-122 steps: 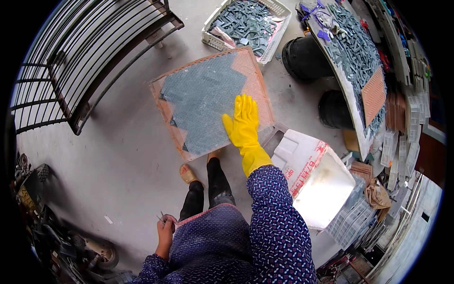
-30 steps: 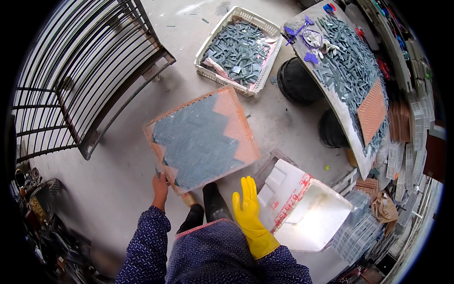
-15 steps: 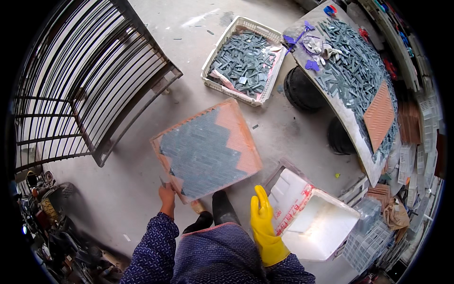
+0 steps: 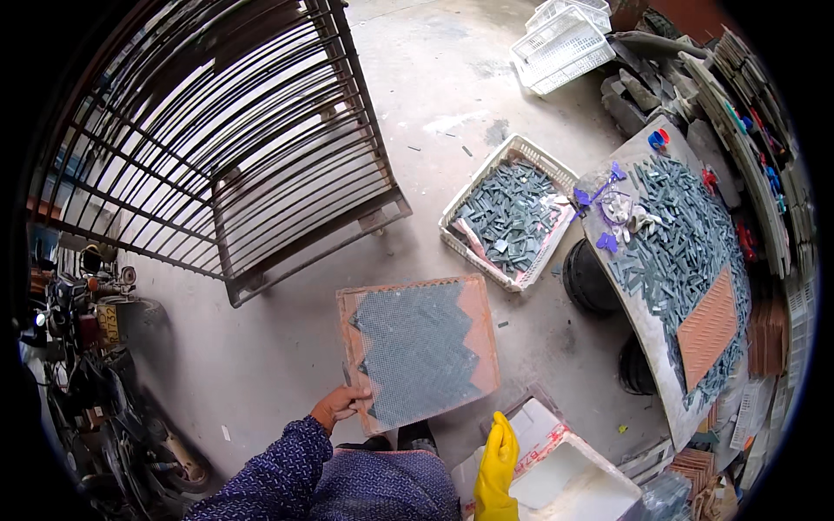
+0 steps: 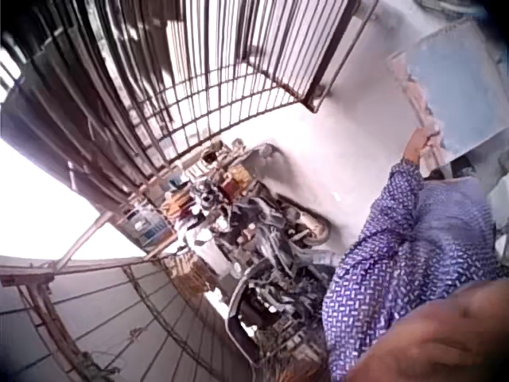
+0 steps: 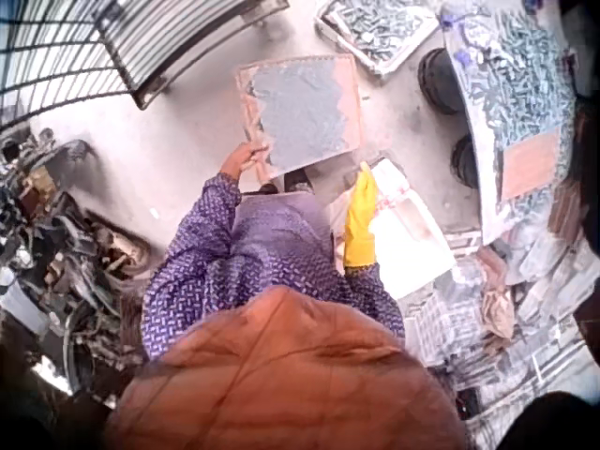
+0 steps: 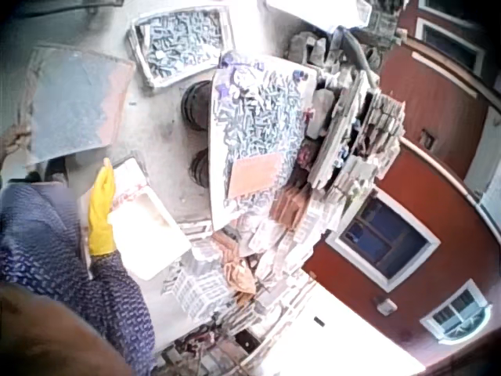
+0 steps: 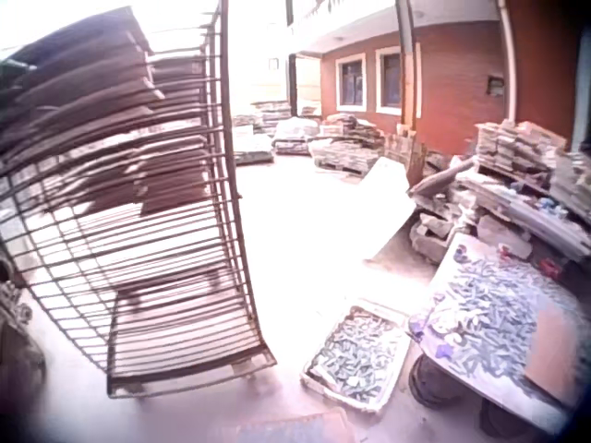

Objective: The person repeatedly wipes patterned tiles with a yellow-gloved hand, then places them on a metal rack. The person also wipes the inside of a white styrofoam box and handles a small metal tool.

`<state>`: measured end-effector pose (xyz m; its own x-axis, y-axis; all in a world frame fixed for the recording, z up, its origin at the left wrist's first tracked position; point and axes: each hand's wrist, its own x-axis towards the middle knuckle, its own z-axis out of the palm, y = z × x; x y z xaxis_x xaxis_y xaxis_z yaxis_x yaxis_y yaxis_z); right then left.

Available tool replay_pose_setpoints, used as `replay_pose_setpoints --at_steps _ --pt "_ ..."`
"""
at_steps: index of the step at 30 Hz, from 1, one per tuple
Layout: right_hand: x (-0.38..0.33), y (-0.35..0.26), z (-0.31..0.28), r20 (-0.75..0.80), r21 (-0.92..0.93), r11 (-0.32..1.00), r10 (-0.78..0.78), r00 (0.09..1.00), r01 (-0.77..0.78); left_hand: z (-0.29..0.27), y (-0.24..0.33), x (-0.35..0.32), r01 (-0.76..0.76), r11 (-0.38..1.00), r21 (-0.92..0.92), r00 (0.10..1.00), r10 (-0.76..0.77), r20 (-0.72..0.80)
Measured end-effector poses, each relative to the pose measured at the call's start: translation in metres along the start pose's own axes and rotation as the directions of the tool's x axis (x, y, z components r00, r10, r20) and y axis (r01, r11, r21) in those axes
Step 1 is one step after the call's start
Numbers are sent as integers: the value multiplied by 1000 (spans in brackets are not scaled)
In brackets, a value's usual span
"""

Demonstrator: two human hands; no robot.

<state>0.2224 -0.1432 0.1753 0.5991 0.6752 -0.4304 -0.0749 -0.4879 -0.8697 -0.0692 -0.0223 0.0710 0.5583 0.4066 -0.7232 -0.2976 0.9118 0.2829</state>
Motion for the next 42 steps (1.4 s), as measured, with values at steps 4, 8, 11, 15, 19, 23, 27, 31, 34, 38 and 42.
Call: replay_pose_setpoints --at_steps 4,8,11,15,19,23,27,31,34,38,42 --pt "-11 -47 -23 -60 -85 993 -80 995 75 30 -20 20 -96 989 -109 988 108 108" --pt "-15 -84 -66 102 -367 903 -199 975 223 68 -10 -39 -177 963 -201 984 177 -21" --pt "-13 -99 -89 62 -397 870 -294 954 294 117 15 -107 -259 930 -263 966 243 -91" --pt "-15 -130 -88 58 -378 841 -396 917 387 98 40 -164 -423 837 -348 890 456 16" --pt "-28 -153 -78 34 -381 815 -460 887 437 118 86 -210 -619 703 -350 742 669 31" --pt "-43 -173 -54 4 -387 790 -514 858 475 126 141 -226 -760 534 -370 552 831 67" --pt "-59 -186 -29 -15 -395 767 -556 831 506 130 192 -241 -791 434 -432 414 899 145" --pt "-68 -193 -8 -23 -408 733 -604 796 544 126 222 -235 -767 397 -504 409 908 92" --pt "-53 -181 -5 -21 -392 698 -658 753 599 129 242 -222 -719 428 -548 442 890 115" --pt "-93 -240 31 -39 -482 680 -646 762 552 121 261 -186 -680 378 -629 369 917 152" --pt "-103 -247 29 -89 -551 673 -634 768 492 182 284 -175 -681 328 -654 409 912 31"
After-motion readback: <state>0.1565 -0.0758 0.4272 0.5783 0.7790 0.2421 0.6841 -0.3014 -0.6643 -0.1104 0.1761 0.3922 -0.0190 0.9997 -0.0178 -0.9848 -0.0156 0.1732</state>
